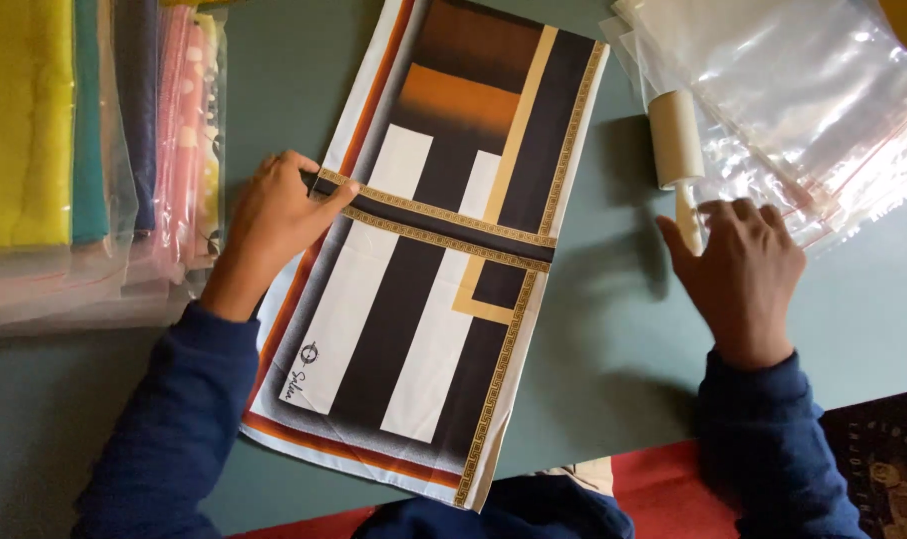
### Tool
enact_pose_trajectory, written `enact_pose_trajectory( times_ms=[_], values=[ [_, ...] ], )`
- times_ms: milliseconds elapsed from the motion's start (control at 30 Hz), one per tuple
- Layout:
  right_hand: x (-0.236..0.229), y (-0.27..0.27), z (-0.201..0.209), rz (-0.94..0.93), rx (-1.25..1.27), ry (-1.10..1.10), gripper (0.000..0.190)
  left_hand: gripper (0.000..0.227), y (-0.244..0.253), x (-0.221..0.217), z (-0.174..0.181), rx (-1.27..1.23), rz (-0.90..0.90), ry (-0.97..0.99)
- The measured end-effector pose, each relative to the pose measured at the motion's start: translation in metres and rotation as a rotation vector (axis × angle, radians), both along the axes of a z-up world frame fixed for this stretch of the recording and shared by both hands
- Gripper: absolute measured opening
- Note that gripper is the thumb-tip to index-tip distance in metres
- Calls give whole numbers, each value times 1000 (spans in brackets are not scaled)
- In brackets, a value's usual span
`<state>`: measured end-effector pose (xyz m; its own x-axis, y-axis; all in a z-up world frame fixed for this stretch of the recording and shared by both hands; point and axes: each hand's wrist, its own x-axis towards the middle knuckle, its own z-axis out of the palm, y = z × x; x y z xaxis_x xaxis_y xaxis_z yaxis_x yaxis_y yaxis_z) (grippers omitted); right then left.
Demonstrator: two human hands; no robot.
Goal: A person unfolds a patterned fabric item on a table, uses a lint roller to remove debris from both sides, and then folds it into a neat square for packaging.
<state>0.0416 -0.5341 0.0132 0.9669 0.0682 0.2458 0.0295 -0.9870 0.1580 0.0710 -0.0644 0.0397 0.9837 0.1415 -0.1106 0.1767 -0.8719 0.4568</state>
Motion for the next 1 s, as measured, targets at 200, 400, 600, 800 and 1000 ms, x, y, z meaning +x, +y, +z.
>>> enact_pose_trajectory(
  times_ms=[200, 400, 600, 800, 1000],
  values=[
    [-13, 92, 19, 138, 418, 188, 40, 61, -1, 15, 13, -63, -32, 72],
    [-9, 109, -1, 256, 700, 277, 32, 56, 15, 16, 8, -167, -2, 117],
    [-9, 103, -5, 259, 1164, 324, 24, 58, 22, 20, 0, -421, -7, 102],
    [-10, 103, -16, 213, 1676, 501, 46, 60, 25, 20, -6, -598, -29, 122],
    [-7, 101, -4, 183, 1809, 572, 45, 39, 31, 22, -4, -657, -75, 149]
  ],
)
